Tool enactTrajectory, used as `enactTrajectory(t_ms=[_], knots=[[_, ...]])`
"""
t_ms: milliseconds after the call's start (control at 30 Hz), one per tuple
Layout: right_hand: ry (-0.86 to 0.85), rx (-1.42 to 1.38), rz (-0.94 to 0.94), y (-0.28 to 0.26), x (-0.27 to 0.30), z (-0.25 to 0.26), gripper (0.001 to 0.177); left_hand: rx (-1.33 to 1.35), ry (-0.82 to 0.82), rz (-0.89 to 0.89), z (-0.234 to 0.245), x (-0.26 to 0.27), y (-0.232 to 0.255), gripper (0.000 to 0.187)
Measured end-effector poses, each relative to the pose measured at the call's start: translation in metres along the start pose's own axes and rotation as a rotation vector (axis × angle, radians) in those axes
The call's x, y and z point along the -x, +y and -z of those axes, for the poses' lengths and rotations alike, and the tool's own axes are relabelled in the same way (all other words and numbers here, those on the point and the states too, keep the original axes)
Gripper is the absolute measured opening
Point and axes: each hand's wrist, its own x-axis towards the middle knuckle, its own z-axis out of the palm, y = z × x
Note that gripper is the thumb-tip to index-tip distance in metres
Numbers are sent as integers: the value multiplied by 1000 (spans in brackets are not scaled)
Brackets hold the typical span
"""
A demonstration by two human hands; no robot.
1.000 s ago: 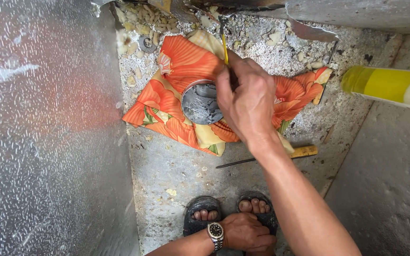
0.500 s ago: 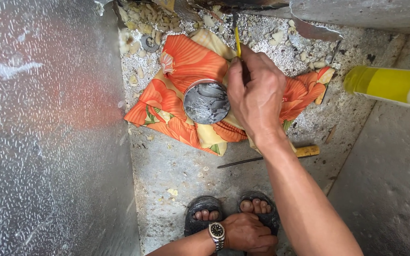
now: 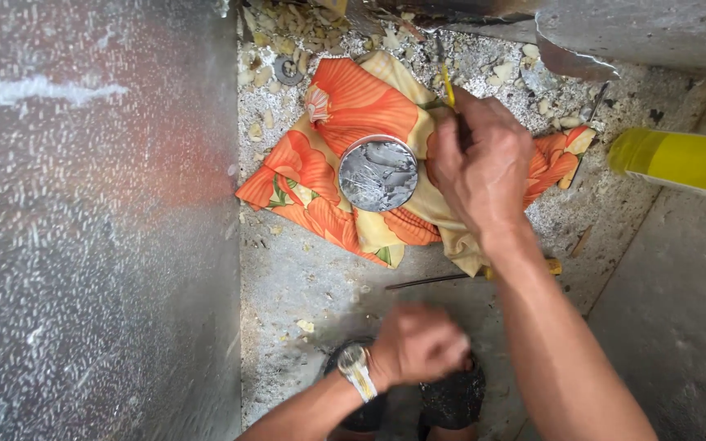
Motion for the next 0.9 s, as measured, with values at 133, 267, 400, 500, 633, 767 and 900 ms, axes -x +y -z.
enactTrajectory(t_ms=[133,267,400,500,633,767,900], knots=[[2,-51,-110,6,15,12,28,6,334,187,68,-95,4,12],[66,-183,-332,2,30,17,21,160,425,483,99,-167,12,32],[37,-258,-519,1,44,23,30,537,467,668,91,-212,14,42],[8,-248,-573,7,53,22,25,892,597,773,77,-233,10,46],[3,-279,-591,9,64,32,23,929,638,758,67,-237,-17,40],[-8,-318,-658,12,74,34,22,1008,660,637,57,-235,-38,31],[-55,-385,-628,8,81,33,17,1087,671,547,52,-237,-41,29]])
